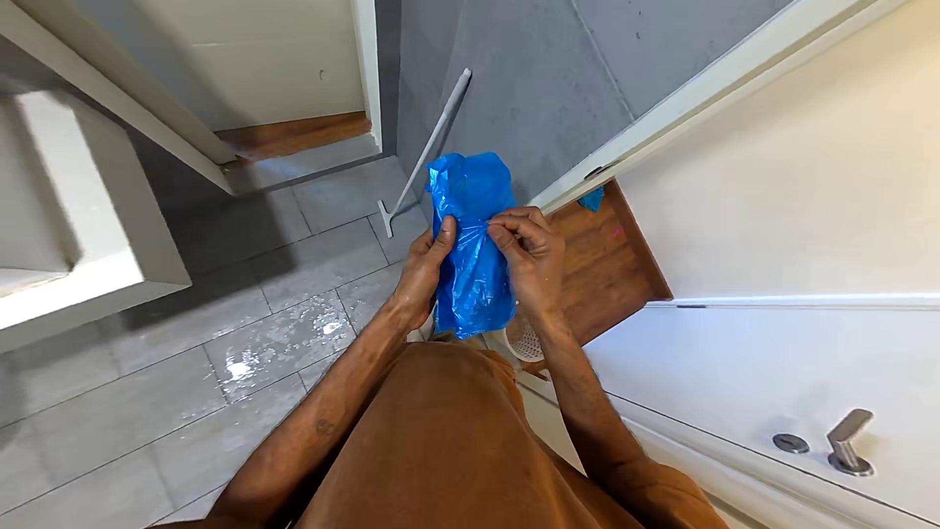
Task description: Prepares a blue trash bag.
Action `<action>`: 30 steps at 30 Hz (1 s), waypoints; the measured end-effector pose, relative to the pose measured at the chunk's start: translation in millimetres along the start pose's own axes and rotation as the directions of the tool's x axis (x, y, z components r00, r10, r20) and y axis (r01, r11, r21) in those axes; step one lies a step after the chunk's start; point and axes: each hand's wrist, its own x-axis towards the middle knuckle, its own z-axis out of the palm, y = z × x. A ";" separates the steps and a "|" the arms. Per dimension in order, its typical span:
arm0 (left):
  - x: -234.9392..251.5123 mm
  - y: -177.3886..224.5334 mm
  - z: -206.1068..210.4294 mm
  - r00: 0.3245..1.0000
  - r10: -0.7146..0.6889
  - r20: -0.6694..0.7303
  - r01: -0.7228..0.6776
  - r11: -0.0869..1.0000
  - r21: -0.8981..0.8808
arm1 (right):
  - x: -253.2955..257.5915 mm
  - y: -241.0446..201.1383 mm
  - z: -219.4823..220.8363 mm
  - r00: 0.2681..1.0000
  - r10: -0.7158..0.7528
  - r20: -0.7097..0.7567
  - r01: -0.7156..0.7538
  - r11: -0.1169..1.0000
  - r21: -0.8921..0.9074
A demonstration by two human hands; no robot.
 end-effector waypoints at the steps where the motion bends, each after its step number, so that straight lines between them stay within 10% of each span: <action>1: -1.3 0.5 -0.7 1.000 0.003 -0.003 -0.003 1.000 0.007 | -1.0 0.0 -3.9 0.999 0.037 0.026 -0.037 0.999 0.032; 10: 1.1 -9.1 -0.9 0.978 0.154 -0.143 -0.144 0.987 0.078 | -5.0 0.6 -2.9 0.955 0.296 -0.011 -0.289 0.939 0.187; 18: 19.6 8.0 -9.9 0.779 0.265 -0.568 -0.297 0.954 0.037 | -19.0 12.1 -25.2 0.991 0.009 0.130 -0.057 0.927 0.372; 24: -7.4 15.9 -2.1 0.789 0.398 -0.468 -0.356 0.917 0.180 | -20.9 4.5 -1.8 0.865 0.501 0.002 -0.444 0.764 0.469; 30: -2.0 -45.3 -69.5 0.881 0.231 -0.413 -0.210 0.973 0.096 | 8.0 -18.4 -19.1 0.966 0.181 -0.182 -0.075 0.878 0.473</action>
